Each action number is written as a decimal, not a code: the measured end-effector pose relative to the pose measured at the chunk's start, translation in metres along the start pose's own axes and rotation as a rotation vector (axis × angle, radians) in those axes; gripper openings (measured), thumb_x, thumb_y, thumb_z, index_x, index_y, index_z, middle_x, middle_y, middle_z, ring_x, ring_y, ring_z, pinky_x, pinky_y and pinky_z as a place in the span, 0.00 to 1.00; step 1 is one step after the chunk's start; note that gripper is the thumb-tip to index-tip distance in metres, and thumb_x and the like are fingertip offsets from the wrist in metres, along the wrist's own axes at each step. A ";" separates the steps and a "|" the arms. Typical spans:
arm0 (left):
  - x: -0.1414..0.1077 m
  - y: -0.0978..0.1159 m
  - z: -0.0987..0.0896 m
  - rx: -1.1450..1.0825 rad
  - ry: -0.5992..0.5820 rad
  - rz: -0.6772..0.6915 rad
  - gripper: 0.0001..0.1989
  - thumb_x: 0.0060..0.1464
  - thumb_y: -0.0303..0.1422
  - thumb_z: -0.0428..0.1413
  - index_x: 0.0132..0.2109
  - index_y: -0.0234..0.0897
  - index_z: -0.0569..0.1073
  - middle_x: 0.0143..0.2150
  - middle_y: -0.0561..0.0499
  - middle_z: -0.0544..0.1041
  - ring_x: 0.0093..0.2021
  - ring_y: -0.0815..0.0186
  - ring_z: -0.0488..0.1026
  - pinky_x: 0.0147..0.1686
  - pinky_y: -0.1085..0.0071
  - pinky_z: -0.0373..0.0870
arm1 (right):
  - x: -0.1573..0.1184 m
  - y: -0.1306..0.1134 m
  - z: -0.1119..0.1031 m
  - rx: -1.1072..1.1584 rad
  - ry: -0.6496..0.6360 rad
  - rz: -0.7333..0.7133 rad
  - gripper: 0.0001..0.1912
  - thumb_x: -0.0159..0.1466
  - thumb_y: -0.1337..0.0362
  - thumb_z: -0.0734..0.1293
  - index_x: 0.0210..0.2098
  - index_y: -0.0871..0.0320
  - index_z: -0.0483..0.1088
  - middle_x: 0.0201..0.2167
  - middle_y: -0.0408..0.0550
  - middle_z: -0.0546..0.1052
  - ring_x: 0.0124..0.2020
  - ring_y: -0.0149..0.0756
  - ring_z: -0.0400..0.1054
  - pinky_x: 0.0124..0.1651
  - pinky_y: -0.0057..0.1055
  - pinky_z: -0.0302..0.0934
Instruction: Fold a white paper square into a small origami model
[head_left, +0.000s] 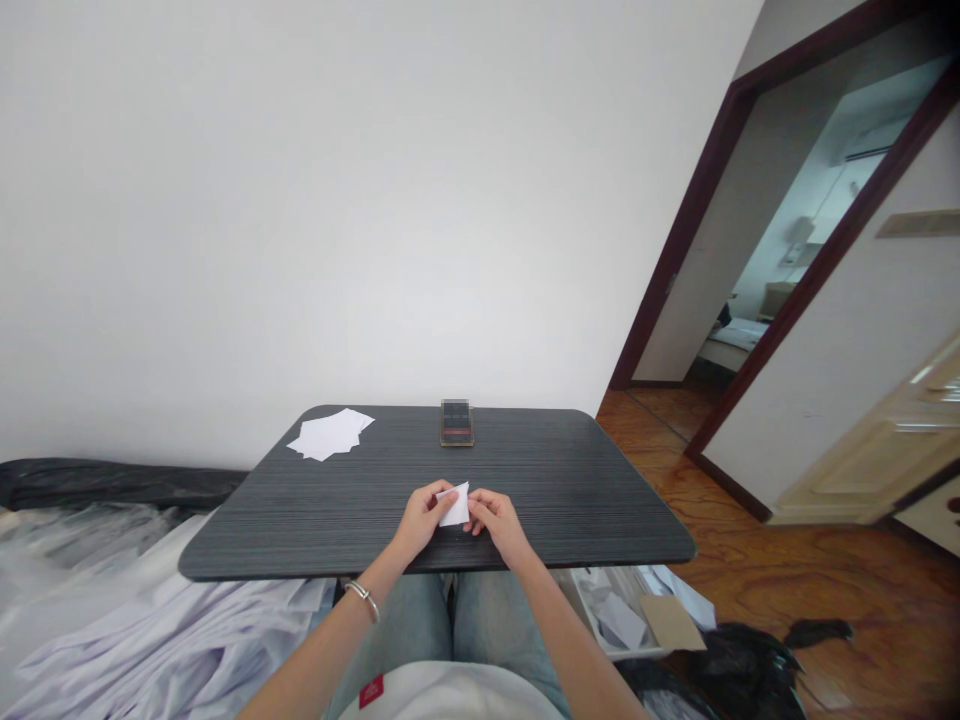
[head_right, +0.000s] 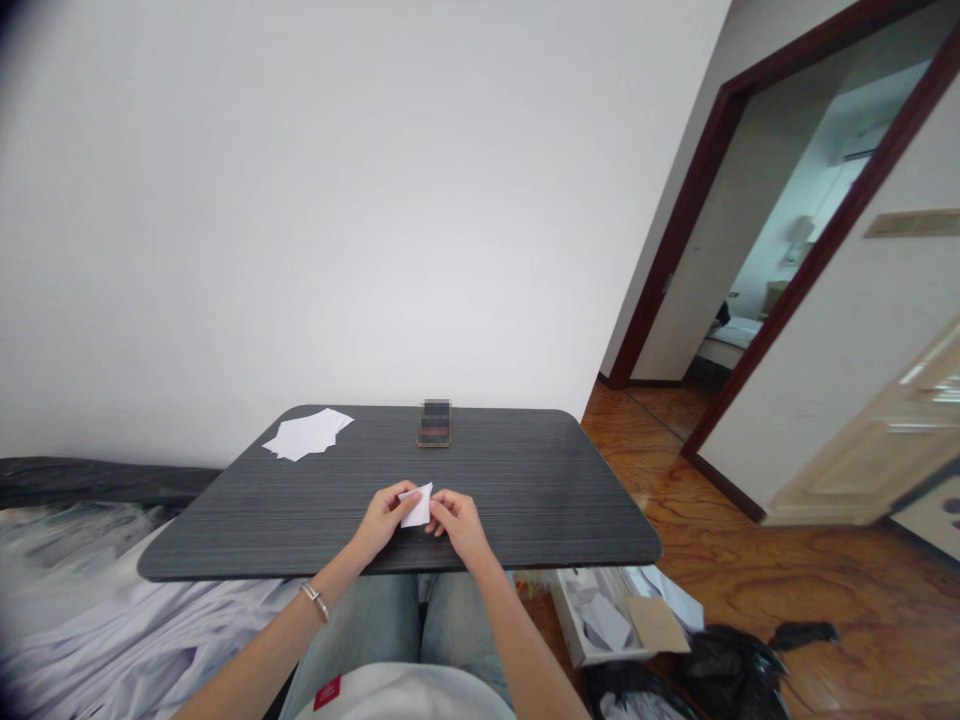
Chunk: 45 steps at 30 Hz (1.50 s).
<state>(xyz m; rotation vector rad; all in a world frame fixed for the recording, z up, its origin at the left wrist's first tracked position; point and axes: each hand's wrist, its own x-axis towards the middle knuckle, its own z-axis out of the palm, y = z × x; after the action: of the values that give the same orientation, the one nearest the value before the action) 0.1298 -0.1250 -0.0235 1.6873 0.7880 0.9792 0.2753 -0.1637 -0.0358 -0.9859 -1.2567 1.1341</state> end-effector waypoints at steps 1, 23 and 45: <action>0.000 0.000 0.000 -0.004 0.001 -0.002 0.15 0.50 0.41 0.50 0.29 0.31 0.69 0.20 0.55 0.66 0.21 0.73 0.59 0.21 0.78 0.53 | 0.000 0.000 0.000 -0.004 0.005 0.002 0.10 0.55 0.60 0.62 0.26 0.61 0.69 0.15 0.40 0.68 0.16 0.26 0.63 0.18 0.20 0.55; 0.003 -0.006 0.000 -0.036 0.064 -0.049 0.13 0.43 0.38 0.57 0.28 0.31 0.71 0.21 0.53 0.71 0.21 0.71 0.64 0.21 0.77 0.57 | 0.001 0.005 0.001 -0.023 0.001 0.029 0.03 0.52 0.66 0.63 0.25 0.60 0.67 0.18 0.40 0.72 0.19 0.27 0.64 0.20 0.21 0.55; 0.001 -0.002 0.003 0.304 0.104 0.144 0.13 0.46 0.37 0.55 0.39 0.37 0.75 0.30 0.51 0.67 0.27 0.70 0.63 0.24 0.75 0.60 | 0.003 0.007 0.002 0.061 0.191 0.056 0.10 0.50 0.60 0.67 0.22 0.60 0.62 0.17 0.43 0.74 0.20 0.33 0.70 0.24 0.27 0.65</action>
<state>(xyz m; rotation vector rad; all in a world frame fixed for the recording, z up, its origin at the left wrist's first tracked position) 0.1324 -0.1249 -0.0258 1.9888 0.9309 1.0953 0.2727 -0.1594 -0.0416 -1.0627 -1.0417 1.0869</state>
